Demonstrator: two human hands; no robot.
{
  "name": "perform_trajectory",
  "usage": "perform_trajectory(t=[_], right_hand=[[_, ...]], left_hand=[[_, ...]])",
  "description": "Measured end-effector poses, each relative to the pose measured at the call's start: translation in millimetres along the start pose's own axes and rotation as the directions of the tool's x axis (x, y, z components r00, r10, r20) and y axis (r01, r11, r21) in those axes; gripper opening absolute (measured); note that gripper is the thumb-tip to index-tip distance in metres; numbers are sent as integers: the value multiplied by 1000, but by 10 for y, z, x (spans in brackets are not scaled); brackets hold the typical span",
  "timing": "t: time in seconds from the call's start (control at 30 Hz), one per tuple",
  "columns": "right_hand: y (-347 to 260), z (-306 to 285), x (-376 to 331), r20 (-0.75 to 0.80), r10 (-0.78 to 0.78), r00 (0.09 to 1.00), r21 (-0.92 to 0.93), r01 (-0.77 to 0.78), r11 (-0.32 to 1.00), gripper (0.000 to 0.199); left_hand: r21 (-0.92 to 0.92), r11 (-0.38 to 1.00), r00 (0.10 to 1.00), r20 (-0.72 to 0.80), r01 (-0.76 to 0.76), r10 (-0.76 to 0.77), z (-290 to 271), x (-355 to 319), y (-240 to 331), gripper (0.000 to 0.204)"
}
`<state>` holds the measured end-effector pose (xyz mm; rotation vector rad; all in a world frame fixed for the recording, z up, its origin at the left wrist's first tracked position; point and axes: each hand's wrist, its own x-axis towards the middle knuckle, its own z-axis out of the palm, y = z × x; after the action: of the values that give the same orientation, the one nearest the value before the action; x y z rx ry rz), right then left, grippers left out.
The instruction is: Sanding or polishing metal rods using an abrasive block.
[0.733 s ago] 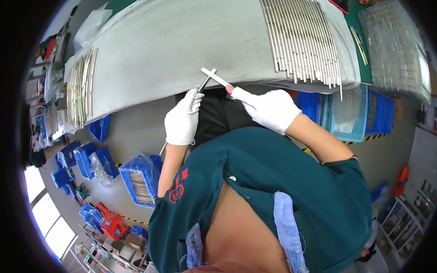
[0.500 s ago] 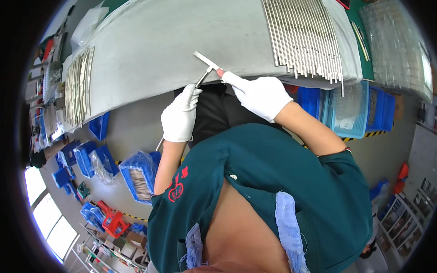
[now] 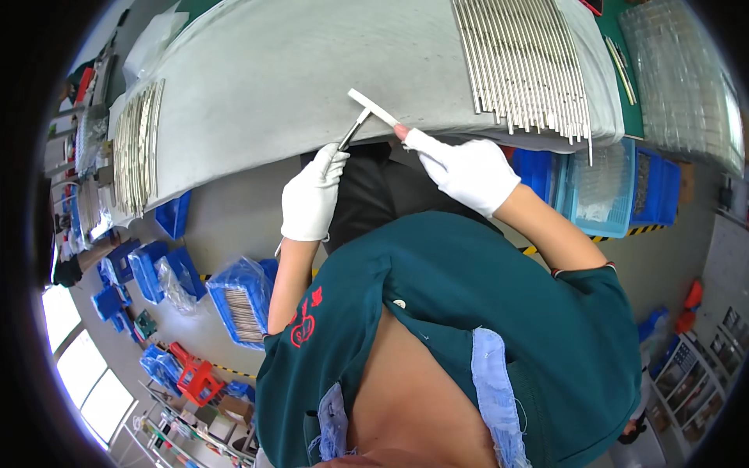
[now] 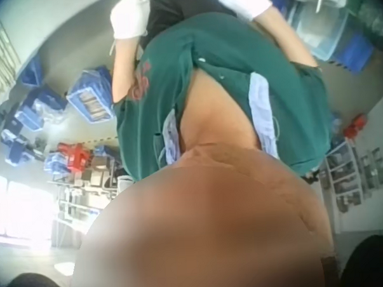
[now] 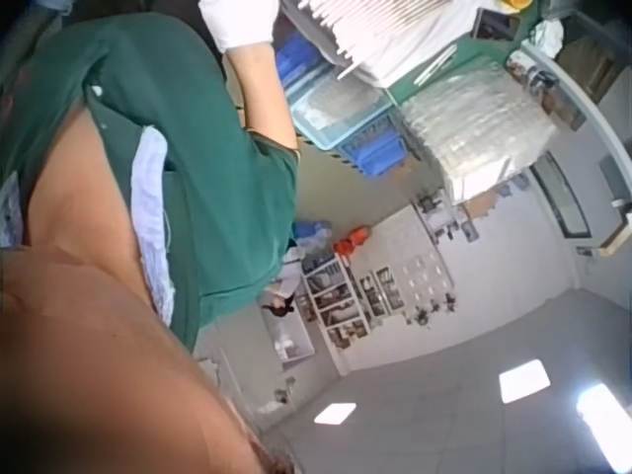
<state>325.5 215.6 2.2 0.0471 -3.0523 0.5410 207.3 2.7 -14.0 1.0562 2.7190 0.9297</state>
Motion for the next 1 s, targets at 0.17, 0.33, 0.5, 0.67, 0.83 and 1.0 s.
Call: perform_trajectory(t=[0.17,0.33,0.5,0.67,0.83,1.0], right_hand=[[-150,-79,67,69,46,997,-47,-43,998,49],[-156,95,107,-12,1,1000,-5,-1,1000,51],[-116,-47,32,104,36,994,-81,-28,996,48],[-166,116,193,-37,-1,999,-52,-1,999,53],[-115,-19,-33,108,19,994,-82,-10,997,50],[-129,98,209,-61,15,998,-7,-16,1000,47]], left_hand=[[-68,996,997,65,54,-50,-22,20,2,22],[-128,988,994,69,90,-81,-19,20,-13,23],[-255,926,951,210,278,-227,-33,30,0,24],[-245,957,983,133,158,-129,-21,40,-37,24],[-291,901,931,271,323,-246,-36,54,-35,23],[-474,776,899,342,416,-273,-13,-6,-16,23]])
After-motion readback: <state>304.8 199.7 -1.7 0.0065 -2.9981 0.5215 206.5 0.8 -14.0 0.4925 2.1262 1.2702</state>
